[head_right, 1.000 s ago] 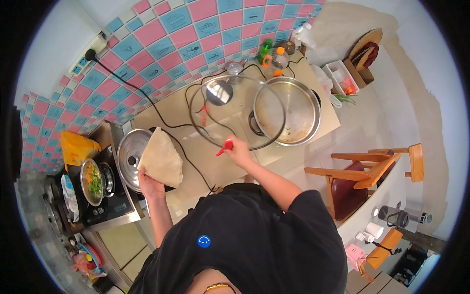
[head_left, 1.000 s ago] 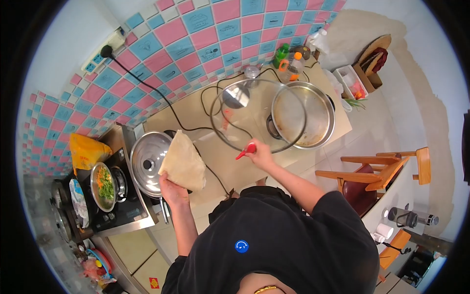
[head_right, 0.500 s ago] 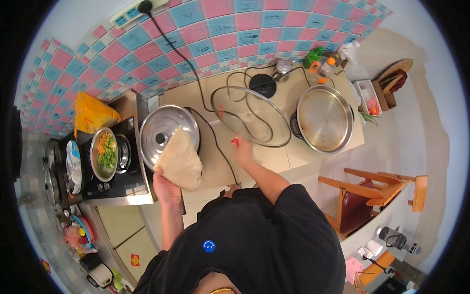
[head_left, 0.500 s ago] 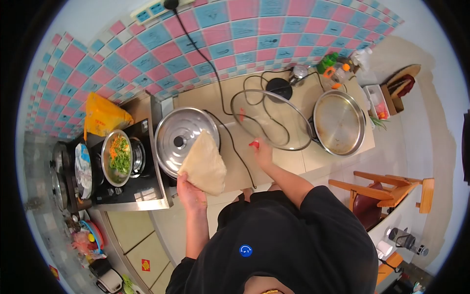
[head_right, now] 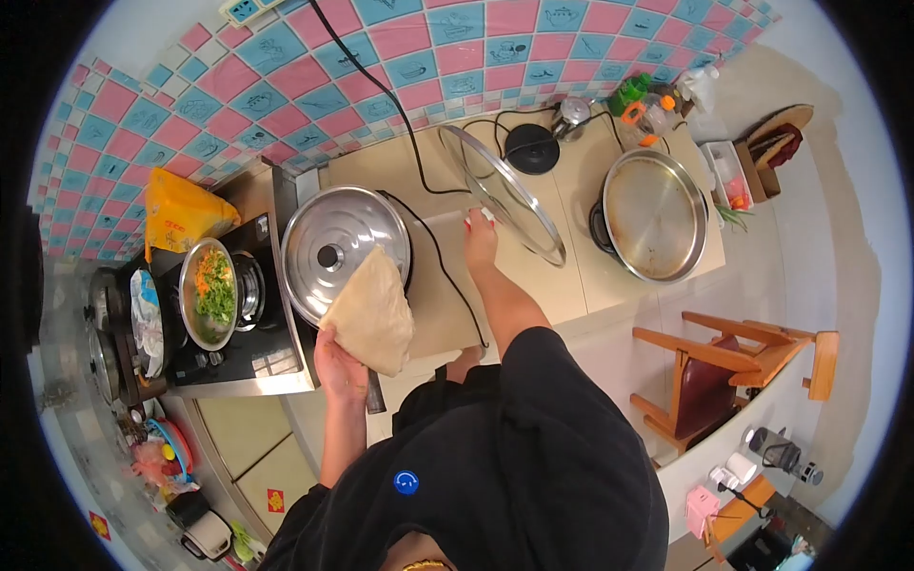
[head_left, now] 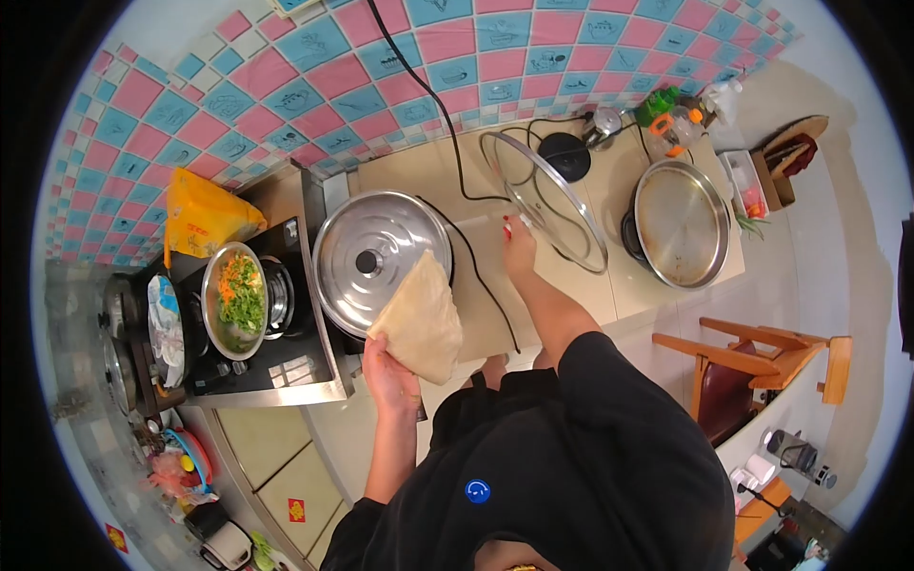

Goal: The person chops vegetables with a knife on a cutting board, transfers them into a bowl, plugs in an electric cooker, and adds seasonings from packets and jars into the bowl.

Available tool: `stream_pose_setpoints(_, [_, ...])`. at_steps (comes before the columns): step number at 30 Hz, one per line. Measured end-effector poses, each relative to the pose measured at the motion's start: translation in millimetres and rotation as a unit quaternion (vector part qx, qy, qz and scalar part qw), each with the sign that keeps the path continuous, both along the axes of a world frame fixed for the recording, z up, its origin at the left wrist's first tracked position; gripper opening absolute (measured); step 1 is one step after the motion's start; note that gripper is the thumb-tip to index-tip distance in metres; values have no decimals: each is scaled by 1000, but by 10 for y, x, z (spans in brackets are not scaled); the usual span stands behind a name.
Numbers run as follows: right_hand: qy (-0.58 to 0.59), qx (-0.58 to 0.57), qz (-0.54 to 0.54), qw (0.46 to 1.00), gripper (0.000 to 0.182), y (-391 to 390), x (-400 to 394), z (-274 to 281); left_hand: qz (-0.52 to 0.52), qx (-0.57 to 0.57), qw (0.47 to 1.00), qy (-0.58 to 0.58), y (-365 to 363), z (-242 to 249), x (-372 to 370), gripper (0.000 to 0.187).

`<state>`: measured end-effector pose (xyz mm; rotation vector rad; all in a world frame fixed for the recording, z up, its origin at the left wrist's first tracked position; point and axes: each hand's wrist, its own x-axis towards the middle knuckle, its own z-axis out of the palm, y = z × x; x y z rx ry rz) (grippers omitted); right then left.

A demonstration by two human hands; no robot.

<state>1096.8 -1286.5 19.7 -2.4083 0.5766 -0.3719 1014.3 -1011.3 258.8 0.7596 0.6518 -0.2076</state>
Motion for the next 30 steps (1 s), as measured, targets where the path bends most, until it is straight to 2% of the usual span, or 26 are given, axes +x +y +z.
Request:
stream_pose_setpoints(4, [25, 35, 10, 999, 29, -67, 47, -45, -21, 21, 1000, -2, -40, 18, -7, 34])
stream_pose_setpoints(7, [-39, 76, 46, 995, 31, -41, -24, 117, -30, -1, 1000, -6, -82, -30, -17, 34])
stream_pose_setpoints(10, [-170, 5, 42, 985, 39, 134, -343, 471, -31, 20, 999, 4, -203, -18, -41, 35])
stream_pose_setpoints(12, [5, 144, 45, 988, 47, 187, -770, 513, -38, -12, 999, 22, -310, -121, -70, 38])
stream_pose_setpoints(13, [54, 334, 18, 941, 52, 152, -956, 395, -42, -27, 998, 32, -371, -175, -96, 39])
stream_pose_setpoints(14, [98, 510, -10, 854, 58, 90, -1131, 283, -60, -38, 996, 46, -462, -197, -109, 40])
stream_pose_setpoints(15, [131, 672, -28, 729, 58, -17, -1297, 449, -78, -50, 994, 59, -593, -210, -127, 41])
stream_pose_setpoints(16, [155, 804, -42, 572, 59, -183, -1467, 750, -96, -62, 991, 72, -738, -238, -148, 43])
stream_pose_setpoints(17, [171, 902, -53, 392, 60, -330, -1598, 1040, -115, -69, 985, 108, -888, -296, -166, 45])
stream_pose_setpoints(20, [144, 915, -84, 367, 60, -647, -1909, 1473, -239, -124, 953, 141, -1302, -671, -296, 47])
stream_pose_setpoints(21, [110, 900, -113, 407, 50, -734, -2053, 1331, -279, -100, 944, 146, -1470, -777, -368, 46])
stream_pose_setpoints(24, [86, 788, -116, 598, 49, -1124, -2359, 1283, -390, -8, 905, 170, -1867, -970, -560, 44])
stream_pose_setpoints(25, [80, 795, -139, 585, 54, -1307, -2429, 1237, -422, 33, 887, 186, -1956, -981, -593, 43])
stream_pose_setpoints(26, [81, 772, -151, 612, 54, -1472, -2483, 1176, -451, 73, 867, 201, -2030, -995, -634, 41])
stream_pose_setpoints(27, [82, 749, -163, 637, 54, -1629, -2536, 1093, -423, 134, 874, 199, -2096, -948, -690, 38])
stream_pose_setpoints(28, [83, 726, -174, 660, 54, -1783, -2571, 1026, -415, 117, 884, 182, -2093, -912, -718, 38])
stream_pose_setpoints(30, [79, 724, -154, 667, 55, -2117, -2600, 902, -399, 85, 901, 146, -1993, -853, -743, 37])
